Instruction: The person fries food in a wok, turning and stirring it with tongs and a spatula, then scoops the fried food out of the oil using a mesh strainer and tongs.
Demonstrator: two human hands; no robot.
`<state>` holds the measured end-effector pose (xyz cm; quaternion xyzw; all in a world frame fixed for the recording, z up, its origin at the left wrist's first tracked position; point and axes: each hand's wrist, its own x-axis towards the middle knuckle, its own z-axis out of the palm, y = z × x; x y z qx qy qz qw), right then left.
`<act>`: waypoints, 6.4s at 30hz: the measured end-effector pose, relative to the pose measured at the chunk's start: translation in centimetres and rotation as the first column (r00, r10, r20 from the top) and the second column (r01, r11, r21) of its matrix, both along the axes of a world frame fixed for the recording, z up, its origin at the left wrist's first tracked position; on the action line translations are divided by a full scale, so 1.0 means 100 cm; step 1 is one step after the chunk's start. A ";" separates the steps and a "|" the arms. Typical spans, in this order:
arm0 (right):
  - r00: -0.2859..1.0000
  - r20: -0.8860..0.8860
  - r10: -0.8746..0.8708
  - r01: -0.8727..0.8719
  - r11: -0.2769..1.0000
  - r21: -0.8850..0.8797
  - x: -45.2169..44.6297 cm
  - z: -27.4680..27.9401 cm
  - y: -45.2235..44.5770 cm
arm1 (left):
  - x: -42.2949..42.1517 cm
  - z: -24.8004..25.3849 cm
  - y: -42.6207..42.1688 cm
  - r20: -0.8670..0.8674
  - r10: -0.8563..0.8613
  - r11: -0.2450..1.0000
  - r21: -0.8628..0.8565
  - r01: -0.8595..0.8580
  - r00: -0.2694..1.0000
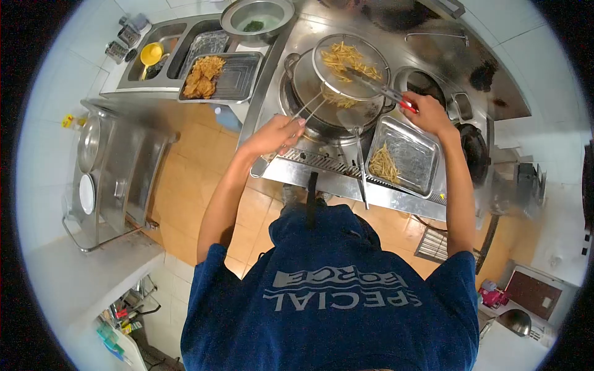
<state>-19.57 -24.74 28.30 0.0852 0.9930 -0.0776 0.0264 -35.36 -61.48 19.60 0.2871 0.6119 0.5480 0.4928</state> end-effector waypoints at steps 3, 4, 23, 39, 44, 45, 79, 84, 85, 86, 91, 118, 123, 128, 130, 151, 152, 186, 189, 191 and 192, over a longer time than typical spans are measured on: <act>0.990 0.095 -0.106 0.103 0.994 0.029 -0.008 0.005 0.004 | 0.000 0.006 -0.002 -0.013 -0.014 1.000 -0.021 0.014 1.000; 0.989 0.096 -0.111 0.109 0.994 0.030 -0.007 -0.001 0.006 | 0.000 0.009 -0.002 -0.020 -0.026 0.999 -0.041 0.025 0.999; 0.995 -0.074 -0.073 0.071 0.997 -0.025 -0.002 -0.010 -0.014 | -0.004 -0.008 -0.004 -0.028 -0.078 0.997 0.008 0.078 0.997; 0.969 -0.062 -0.239 0.229 0.965 -0.130 0.029 -0.043 -0.021 | 0.019 -0.037 -0.015 0.085 -0.001 0.999 -0.036 0.004 0.996; 0.892 -0.203 -0.404 0.341 0.896 -0.285 0.041 -0.051 -0.028 | 0.024 -0.045 -0.021 0.153 0.028 0.997 -0.069 -0.017 0.988; 0.912 -0.157 -0.378 0.341 0.914 -0.221 0.044 -0.050 -0.029 | 0.024 -0.043 -0.021 0.167 0.010 0.998 -0.067 0.001 0.986; 0.884 -0.123 -0.451 0.284 0.726 -0.626 -0.105 -0.099 -0.242 | -0.107 -0.086 -0.194 -0.658 0.204 0.822 -0.287 -0.492 0.725; 0.881 -0.158 -0.445 0.248 0.720 -0.648 -0.129 -0.123 -0.268 | -0.120 -0.104 -0.200 -0.738 0.107 0.786 -0.348 -0.511 0.666; 0.877 -0.164 -0.451 0.246 0.716 -0.653 -0.134 -0.125 -0.273 | -0.118 -0.086 -0.197 -0.792 0.039 0.782 -0.355 -0.512 0.609; 0.874 -0.170 -0.456 0.243 0.712 -0.659 -0.138 -0.127 -0.277 | -0.117 -0.075 -0.194 -0.838 -0.031 0.775 -0.364 -0.516 0.544; 0.870 -0.127 -0.476 0.295 0.709 -0.641 -0.145 -0.134 -0.287 | -0.111 -0.062 -0.186 -0.835 -0.121 0.734 -0.439 -0.517 0.537; 0.888 -0.044 -0.457 0.342 0.723 -0.600 -0.205 -0.204 -0.350 | -0.103 -0.053 -0.175 -0.823 -0.193 0.701 -0.496 -0.512 0.534; 0.858 -0.004 -0.514 0.370 0.623 -0.689 -0.201 -0.182 -0.367 | -0.107 -0.048 -0.174 -0.816 -0.221 0.693 -0.517 -0.502 0.535; 0.798 -0.036 -0.601 0.421 0.600 -0.680 -0.200 -0.205 -0.355 | -0.109 -0.043 -0.176 -0.863 -0.191 0.747 -0.437 -0.501 0.469; 0.794 0.040 -0.607 0.453 0.546 -0.705 -0.196 -0.197 -0.351 | -0.106 -0.041 -0.176 -0.859 -0.202 0.745 -0.446 -0.495 0.470; 0.718 -0.088 -0.690 0.429 0.539 -0.725 -0.166 -0.213 -0.343 | -0.093 -0.104 -0.182 -0.812 -0.169 0.722 -0.488 -0.490 0.559; 0.725 -0.051 -0.687 0.434 0.513 -0.741 -0.165 -0.212 -0.344 | -0.093 -0.103 -0.184 -0.821 -0.158 0.727 -0.473 -0.497 0.549; 0.737 -0.035 -0.675 0.410 0.488 -0.770 -0.163 -0.212 -0.349 | -0.113 -0.069 -0.209 -0.703 -0.012 0.753 -0.474 -0.456 0.711; 0.691 -0.073 -0.719 0.397 0.462 -0.793 -0.162 -0.218 -0.354 | -0.118 -0.070 -0.214 -0.686 0.033 0.775 -0.442 -0.453 0.727; 0.680 -0.074 -0.729 0.394 0.449 -0.802 -0.161 -0.223 -0.356 | -0.121 -0.071 -0.217 -0.583 0.129 0.833 -0.376 -0.407 0.802; 0.672 -0.080 -0.736 0.388 0.442 -0.809 -0.160 -0.219 -0.356 | -0.122 -0.074 -0.218 -0.581 0.127 0.833 -0.377 -0.405 0.804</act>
